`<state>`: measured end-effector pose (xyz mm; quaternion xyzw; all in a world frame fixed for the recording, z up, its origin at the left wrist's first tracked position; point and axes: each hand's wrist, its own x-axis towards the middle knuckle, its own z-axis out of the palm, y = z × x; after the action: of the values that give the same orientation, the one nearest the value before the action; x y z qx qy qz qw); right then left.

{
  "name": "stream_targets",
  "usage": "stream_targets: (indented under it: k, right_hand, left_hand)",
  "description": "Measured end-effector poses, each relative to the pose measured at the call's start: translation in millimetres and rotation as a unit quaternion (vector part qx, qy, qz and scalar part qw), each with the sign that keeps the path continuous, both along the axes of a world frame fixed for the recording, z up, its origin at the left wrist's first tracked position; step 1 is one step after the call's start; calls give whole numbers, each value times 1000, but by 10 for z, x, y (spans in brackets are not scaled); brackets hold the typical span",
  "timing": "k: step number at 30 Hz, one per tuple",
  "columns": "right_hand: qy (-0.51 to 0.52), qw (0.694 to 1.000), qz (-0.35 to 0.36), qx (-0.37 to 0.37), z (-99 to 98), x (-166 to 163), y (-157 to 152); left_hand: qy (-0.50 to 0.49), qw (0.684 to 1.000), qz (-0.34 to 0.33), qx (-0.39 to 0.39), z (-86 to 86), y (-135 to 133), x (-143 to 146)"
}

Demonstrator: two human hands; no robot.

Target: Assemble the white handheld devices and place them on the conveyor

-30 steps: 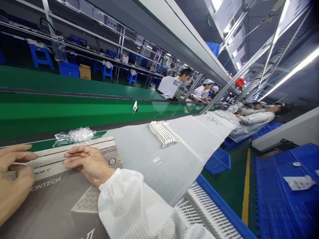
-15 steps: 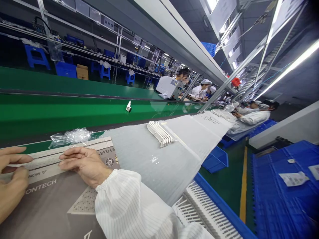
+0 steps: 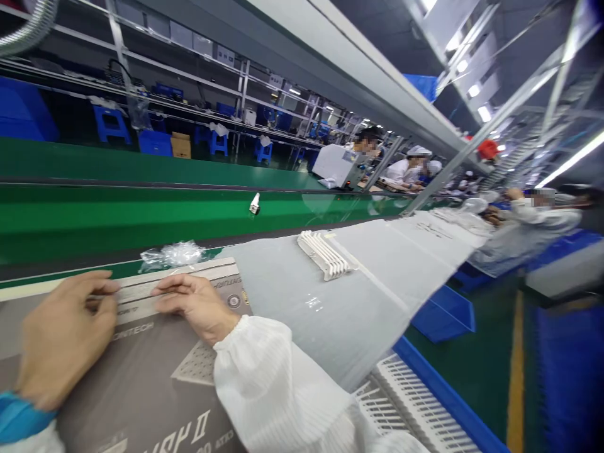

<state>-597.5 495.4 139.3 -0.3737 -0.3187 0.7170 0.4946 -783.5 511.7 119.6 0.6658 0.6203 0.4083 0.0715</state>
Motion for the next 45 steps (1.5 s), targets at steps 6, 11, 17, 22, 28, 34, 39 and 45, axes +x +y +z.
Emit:
stream_targets:
  k: [6,11,17,22,28,34,39,45]
  right_hand:
    - [-21,999,-3,27,-74,12,-7]
    - [-81,995,40,49,27,145,-8]
    - [-395,903,48,161,415,902,874]
    - [-653,717,-214,113,299,1397,1928]
    - [-635,716,-262,123,-99,1316,2268]
    - [-514,793,-265,190,265,1199,1942]
    - [-338,909,-53,237,733,1008,1054]
    - [-306,924,5,231,538,557,279]
  left_hand:
    - [28,998,-13,59,195,-138,179]
    - [10,999,-16,35,146,-137,195]
    - [-35,998,-35,38,161,-159,263]
    - [-73,996,-34,22,126,-154,304]
    - [-92,995,-25,15,85,-142,304]
    - [-102,993,-37,36,148,-155,304]
    - [-129,987,-67,73,287,-205,335]
    - [-232,932,-223,-168,414,-295,358]
